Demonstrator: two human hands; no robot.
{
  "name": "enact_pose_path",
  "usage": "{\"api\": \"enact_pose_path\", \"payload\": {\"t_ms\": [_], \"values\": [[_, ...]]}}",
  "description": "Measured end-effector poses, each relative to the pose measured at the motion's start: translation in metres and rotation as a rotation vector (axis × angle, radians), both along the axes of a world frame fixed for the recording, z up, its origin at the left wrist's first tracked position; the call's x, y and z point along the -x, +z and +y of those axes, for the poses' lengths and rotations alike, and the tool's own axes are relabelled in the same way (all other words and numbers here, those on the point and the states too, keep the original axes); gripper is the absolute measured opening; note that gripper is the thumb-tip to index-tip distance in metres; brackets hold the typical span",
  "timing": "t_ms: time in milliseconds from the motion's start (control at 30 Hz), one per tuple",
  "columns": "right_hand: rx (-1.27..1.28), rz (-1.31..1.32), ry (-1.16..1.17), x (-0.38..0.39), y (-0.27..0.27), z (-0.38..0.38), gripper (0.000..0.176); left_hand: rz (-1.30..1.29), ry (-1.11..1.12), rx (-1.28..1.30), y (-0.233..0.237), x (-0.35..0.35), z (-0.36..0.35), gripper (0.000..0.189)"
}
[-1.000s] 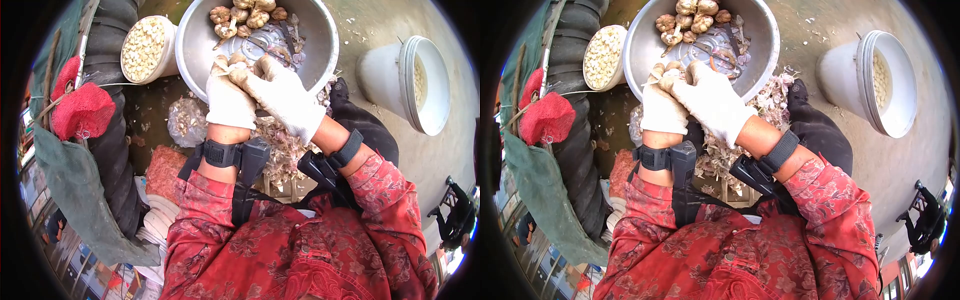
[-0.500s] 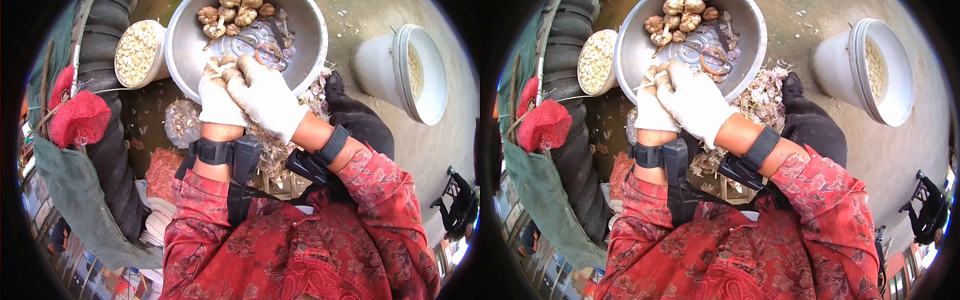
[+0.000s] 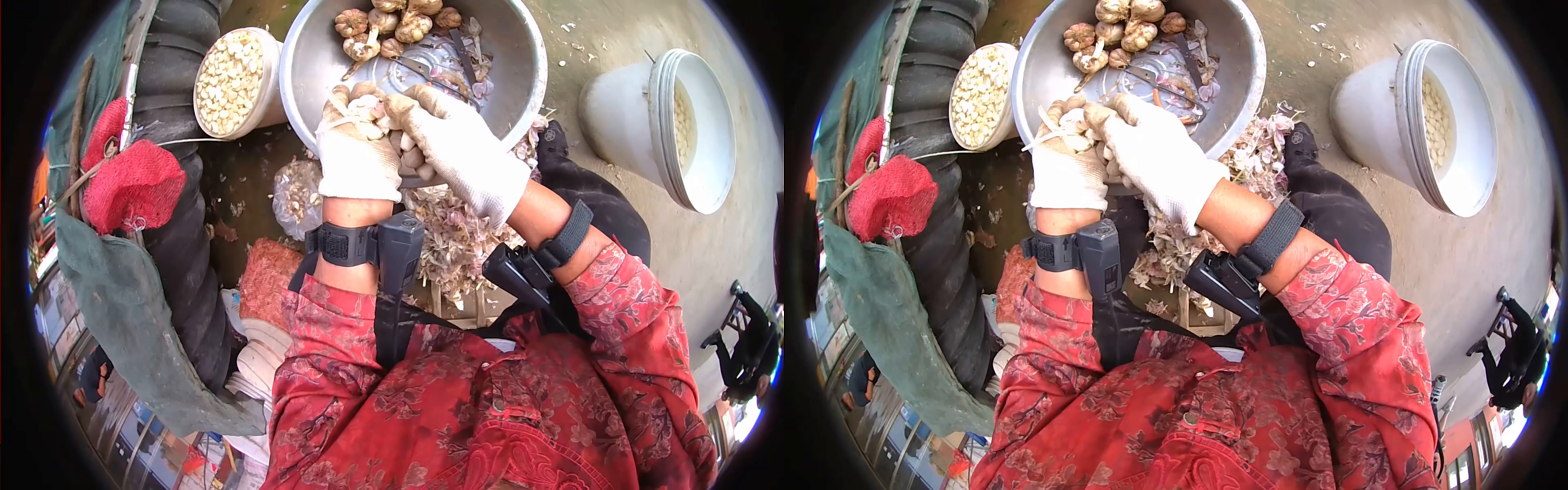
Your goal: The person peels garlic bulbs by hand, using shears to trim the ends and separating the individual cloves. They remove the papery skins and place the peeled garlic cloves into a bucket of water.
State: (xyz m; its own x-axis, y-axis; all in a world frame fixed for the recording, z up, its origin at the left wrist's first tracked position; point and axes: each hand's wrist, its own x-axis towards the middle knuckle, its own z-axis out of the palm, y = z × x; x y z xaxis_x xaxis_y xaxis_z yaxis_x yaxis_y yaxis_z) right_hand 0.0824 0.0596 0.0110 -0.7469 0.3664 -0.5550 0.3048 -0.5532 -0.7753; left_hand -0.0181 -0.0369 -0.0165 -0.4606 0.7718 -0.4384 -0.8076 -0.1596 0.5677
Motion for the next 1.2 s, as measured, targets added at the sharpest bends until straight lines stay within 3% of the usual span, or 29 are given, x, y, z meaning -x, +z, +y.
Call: {"api": "enact_pose_path", "payload": {"t_ms": [33,100,133,200,267,333,433,500,633,700,800,867,1033,1133,1200], "values": [[0.002,0.002,0.002,-0.002,-0.001,0.001,0.025,0.002,0.002,0.002,0.003,-0.001,-0.001,0.022],[0.249,0.074,-0.012,-0.005,-0.006,0.004,0.025,-0.210,-0.068,-0.121,0.014,-0.001,-0.001,0.023],[0.221,0.095,0.000,-0.004,-0.011,0.004,0.027,-0.208,-0.066,-0.122,0.018,0.000,0.003,0.023],[0.347,0.164,-0.036,-0.004,-0.015,0.003,0.029,-0.189,-0.009,0.154,0.022,0.001,0.007,0.042],[0.514,0.201,-0.086,-0.004,-0.014,0.003,0.034,-0.206,-0.051,0.192,0.018,0.003,0.008,0.042],[0.503,0.201,-0.064,-0.006,-0.012,0.004,0.034,-0.222,-0.093,0.230,0.021,0.001,0.010,0.041],[0.398,0.180,0.019,-0.004,-0.014,0.007,0.035,-0.159,0.018,0.215,0.024,-0.005,0.009,0.044],[0.303,0.158,0.079,-0.004,-0.013,0.009,0.036,-0.169,-0.194,0.053,0.007,0.002,0.001,0.040],[0.455,0.206,-0.040,-0.008,-0.008,0.013,0.031,-0.074,0.042,0.141,-0.009,0.001,0.005,0.036],[0.515,0.239,-0.084,-0.009,-0.011,0.014,0.027,0.210,0.129,0.168,0.000,-0.005,0.005,0.027],[0.689,0.217,-0.072,-0.009,-0.014,0.016,0.025,0.013,0.042,0.002,0.003,0.009,-0.001,0.025],[0.493,0.112,-0.092,-0.013,-0.011,0.019,0.027,0.031,0.068,0.018,0.007,0.008,-0.001,0.024],[0.315,0.129,-0.096,-0.030,0.009,0.044,0.036,0.150,0.113,0.040,0.016,0.002,0.003,0.029],[0.078,0.133,-0.277,-0.048,0.021,0.068,0.033,-0.012,0.153,-0.024,0.013,0.000,0.005,0.037],[-0.108,0.134,-0.430,-0.068,0.036,0.085,0.028,0.203,0.185,0.269,0.018,-0.006,0.009,0.041]]}}
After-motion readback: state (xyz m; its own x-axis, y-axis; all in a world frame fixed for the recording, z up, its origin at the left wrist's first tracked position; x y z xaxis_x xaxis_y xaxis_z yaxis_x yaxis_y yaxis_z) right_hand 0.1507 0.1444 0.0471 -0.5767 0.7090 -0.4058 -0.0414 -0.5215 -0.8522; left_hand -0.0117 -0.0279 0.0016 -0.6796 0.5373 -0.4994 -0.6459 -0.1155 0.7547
